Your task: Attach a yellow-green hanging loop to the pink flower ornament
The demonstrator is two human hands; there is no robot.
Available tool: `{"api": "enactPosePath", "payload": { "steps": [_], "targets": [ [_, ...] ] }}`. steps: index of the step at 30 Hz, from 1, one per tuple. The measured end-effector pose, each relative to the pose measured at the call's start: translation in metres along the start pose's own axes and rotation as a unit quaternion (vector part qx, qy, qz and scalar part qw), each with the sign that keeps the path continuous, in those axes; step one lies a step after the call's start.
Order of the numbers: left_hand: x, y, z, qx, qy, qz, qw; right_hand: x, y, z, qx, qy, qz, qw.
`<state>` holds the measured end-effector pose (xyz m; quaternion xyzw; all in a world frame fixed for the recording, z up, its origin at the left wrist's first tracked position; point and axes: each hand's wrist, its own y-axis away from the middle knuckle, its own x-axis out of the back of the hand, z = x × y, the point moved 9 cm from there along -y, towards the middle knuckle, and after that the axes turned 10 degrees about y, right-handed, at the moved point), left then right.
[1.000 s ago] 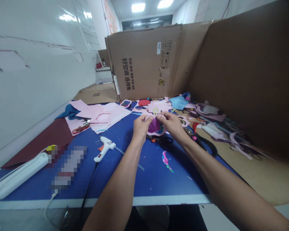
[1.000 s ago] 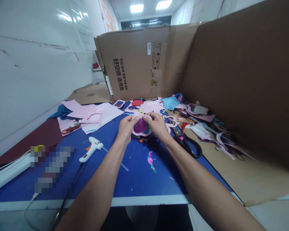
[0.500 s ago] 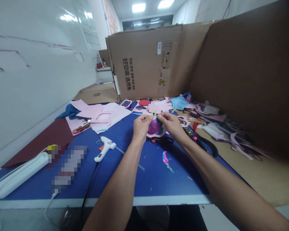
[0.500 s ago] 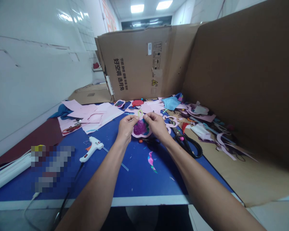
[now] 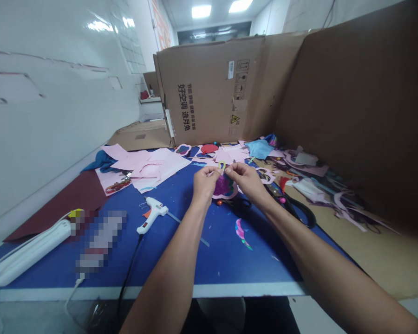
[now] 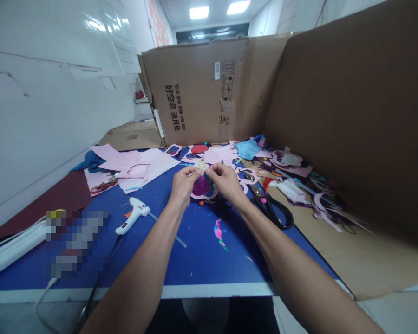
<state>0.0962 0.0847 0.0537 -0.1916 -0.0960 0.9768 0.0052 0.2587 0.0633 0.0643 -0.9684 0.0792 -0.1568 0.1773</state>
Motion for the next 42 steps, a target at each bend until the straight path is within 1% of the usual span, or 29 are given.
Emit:
{"api": "enactPosePath", "payload": {
  "steps": [10,13,16,21,28,36,42],
  "targets": [
    [0.0,0.001,-0.004,0.017,0.011,-0.005,1.0,0.003,0.001,0.0,-0.006,-0.015,0.012,1.0],
    [0.001,0.0,-0.003,0.012,0.014,-0.003,1.0,0.004,0.001,-0.001,-0.001,-0.012,0.014,1.0],
    [0.003,0.0,-0.002,0.003,0.011,0.008,1.0,0.003,0.001,-0.001,-0.002,-0.009,0.012,1.0],
    [0.006,-0.001,-0.002,0.011,0.022,0.026,0.999,-0.001,0.001,0.002,-0.013,-0.01,-0.007,1.0],
    [0.005,0.001,-0.001,0.011,0.031,0.025,0.999,0.005,0.0,0.004,-0.013,-0.013,0.023,1.0],
    [0.009,0.0,-0.001,0.005,0.042,0.032,0.999,0.003,0.001,0.001,-0.017,-0.02,0.016,1.0],
    [0.004,0.001,0.001,0.0,0.051,0.013,0.999,0.011,0.003,-0.004,-0.001,0.003,0.047,0.999]
  ]
}}
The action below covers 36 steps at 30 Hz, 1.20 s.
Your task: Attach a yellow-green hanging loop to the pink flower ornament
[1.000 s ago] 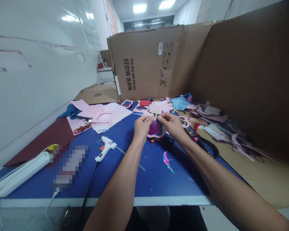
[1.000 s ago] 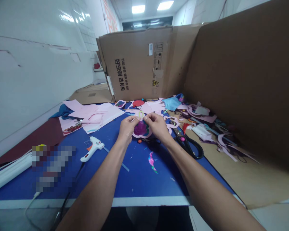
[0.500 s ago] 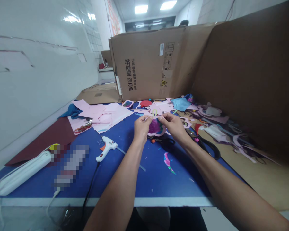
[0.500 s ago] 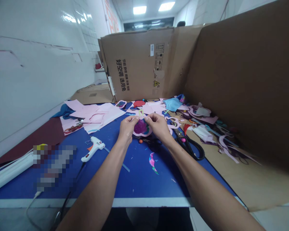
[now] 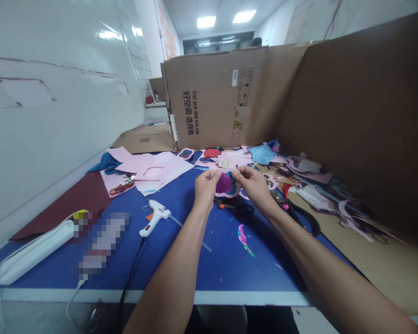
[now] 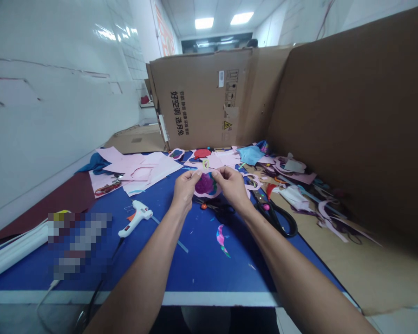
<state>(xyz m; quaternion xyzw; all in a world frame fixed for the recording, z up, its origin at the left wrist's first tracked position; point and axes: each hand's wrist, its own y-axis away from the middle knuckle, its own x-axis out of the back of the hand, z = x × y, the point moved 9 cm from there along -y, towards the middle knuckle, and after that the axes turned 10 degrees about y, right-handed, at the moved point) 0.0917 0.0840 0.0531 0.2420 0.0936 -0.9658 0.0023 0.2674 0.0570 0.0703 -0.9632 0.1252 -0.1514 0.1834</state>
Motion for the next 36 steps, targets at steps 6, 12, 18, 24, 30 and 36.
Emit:
{"api": "enactPosePath", "payload": {
  "steps": [6,12,18,24,30,36],
  "targets": [
    [0.003,-0.001,0.002,-0.006,-0.009,0.006,1.0,-0.002,0.0,0.005,-0.005,-0.002,-0.013,1.0],
    [0.005,-0.002,-0.002,-0.009,-0.004,0.009,1.0,-0.002,-0.001,0.006,-0.007,-0.009,-0.009,1.0],
    [0.011,-0.003,0.001,-0.017,0.0,0.035,0.999,-0.009,-0.003,0.016,-0.027,-0.021,-0.032,0.999],
    [0.012,-0.005,-0.001,-0.023,0.011,0.038,0.999,-0.004,-0.004,0.019,-0.019,-0.017,-0.008,1.0],
    [0.012,-0.006,-0.004,-0.016,0.025,0.039,0.999,0.001,-0.005,0.016,-0.025,-0.023,0.002,0.999],
    [0.017,-0.007,-0.006,-0.023,0.013,0.051,0.998,0.002,-0.005,0.014,-0.029,-0.022,0.004,0.999]
  ]
}}
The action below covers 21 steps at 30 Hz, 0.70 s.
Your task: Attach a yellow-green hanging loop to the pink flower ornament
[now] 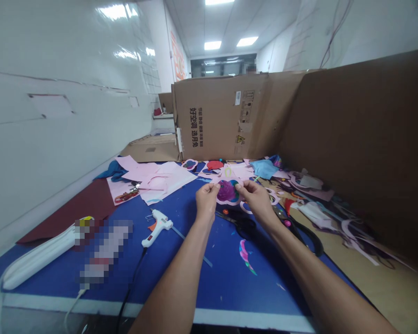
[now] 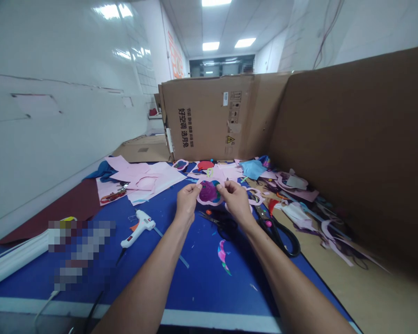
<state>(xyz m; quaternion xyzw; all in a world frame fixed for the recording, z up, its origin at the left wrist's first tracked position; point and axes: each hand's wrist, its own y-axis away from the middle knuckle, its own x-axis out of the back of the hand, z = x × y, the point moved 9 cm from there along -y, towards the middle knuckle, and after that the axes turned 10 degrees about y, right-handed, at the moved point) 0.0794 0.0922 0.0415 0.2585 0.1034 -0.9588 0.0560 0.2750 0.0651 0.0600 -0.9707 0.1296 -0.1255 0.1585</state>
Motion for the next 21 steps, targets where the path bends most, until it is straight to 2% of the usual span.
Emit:
{"api": "enactPosePath", "payload": {
  "steps": [4,7,11,14,18,21],
  "targets": [
    [0.002,-0.001,-0.004,-0.001,-0.004,0.002,1.0,-0.001,0.0,0.0,-0.001,-0.002,0.005,1.0],
    [0.004,-0.001,-0.004,-0.007,-0.007,0.011,1.0,0.006,0.0,-0.006,-0.001,-0.002,0.024,1.0],
    [0.013,0.0,0.0,-0.023,-0.043,0.048,0.998,0.027,-0.001,-0.019,0.007,-0.003,0.063,0.998],
    [0.015,0.004,0.008,-0.045,-0.084,0.06,0.994,0.051,-0.003,-0.031,0.027,-0.004,0.13,0.991],
    [0.004,0.016,0.018,-0.073,-0.166,0.049,0.982,0.071,-0.015,-0.049,0.044,-0.013,0.188,0.981],
    [-0.01,0.026,0.019,-0.075,-0.207,0.019,0.975,0.074,-0.036,-0.066,0.065,0.006,0.205,0.976]
  ]
}}
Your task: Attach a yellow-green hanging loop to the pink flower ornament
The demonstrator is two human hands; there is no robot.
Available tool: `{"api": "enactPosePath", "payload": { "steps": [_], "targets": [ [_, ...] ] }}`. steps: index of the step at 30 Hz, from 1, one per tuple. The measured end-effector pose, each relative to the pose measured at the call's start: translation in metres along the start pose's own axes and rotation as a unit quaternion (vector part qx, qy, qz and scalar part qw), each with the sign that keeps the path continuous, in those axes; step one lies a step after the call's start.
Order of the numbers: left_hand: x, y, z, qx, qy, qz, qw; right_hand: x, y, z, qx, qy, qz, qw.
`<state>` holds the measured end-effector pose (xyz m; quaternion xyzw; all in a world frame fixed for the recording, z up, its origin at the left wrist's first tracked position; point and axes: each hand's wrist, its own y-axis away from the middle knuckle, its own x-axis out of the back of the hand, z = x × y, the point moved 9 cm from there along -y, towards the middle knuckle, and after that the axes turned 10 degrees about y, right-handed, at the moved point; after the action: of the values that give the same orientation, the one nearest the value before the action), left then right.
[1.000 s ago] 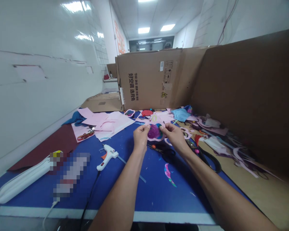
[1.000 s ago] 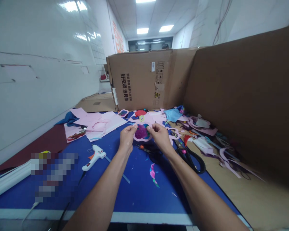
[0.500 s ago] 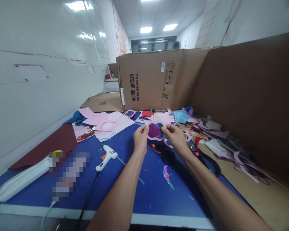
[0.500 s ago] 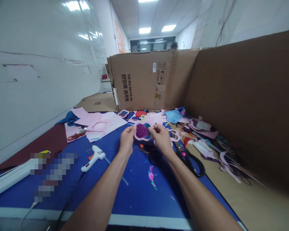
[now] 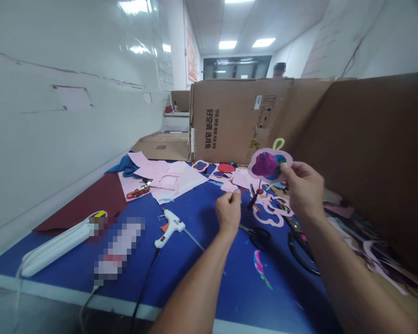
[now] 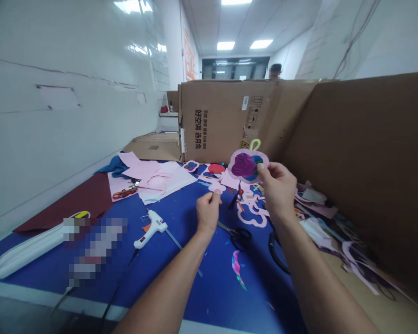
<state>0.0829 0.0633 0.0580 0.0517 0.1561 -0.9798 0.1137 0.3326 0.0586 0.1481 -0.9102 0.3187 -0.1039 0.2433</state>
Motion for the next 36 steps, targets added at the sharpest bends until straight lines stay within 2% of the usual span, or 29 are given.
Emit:
{"api": "enactPosePath", "payload": {
  "steps": [2,5,10,15,19,23,27,31,36],
  "targets": [
    [-0.006,0.004,0.002,-0.001,-0.014,-0.018,1.0,-0.013,-0.017,-0.006,0.012,0.005,0.003,1.0],
    [-0.007,0.006,0.0,0.007,-0.02,-0.023,1.0,-0.049,-0.042,-0.004,0.011,0.001,-0.025,1.0],
    [0.001,0.005,-0.008,0.037,-0.02,-0.01,0.999,-0.134,-0.068,0.017,-0.031,0.002,-0.117,0.993],
    [0.003,0.004,-0.014,0.05,0.004,0.007,0.999,-0.205,-0.082,0.049,-0.065,0.037,-0.177,0.981],
    [0.004,0.005,-0.015,0.061,0.023,0.017,0.998,-0.245,-0.091,0.089,-0.112,0.094,-0.208,0.967],
    [0.007,0.004,-0.011,0.072,0.028,0.021,0.997,-0.262,-0.098,0.129,-0.147,0.167,-0.22,0.95],
    [0.01,0.002,-0.011,0.086,0.025,0.027,0.996,-0.257,-0.11,0.155,-0.157,0.232,-0.199,0.939],
    [0.01,0.002,-0.014,0.086,0.018,0.03,0.996,-0.254,-0.123,0.164,-0.146,0.28,-0.19,0.93],
    [0.01,0.002,-0.015,0.083,0.017,0.031,0.996,-0.275,-0.127,0.165,-0.115,0.293,-0.218,0.924]
  ]
}}
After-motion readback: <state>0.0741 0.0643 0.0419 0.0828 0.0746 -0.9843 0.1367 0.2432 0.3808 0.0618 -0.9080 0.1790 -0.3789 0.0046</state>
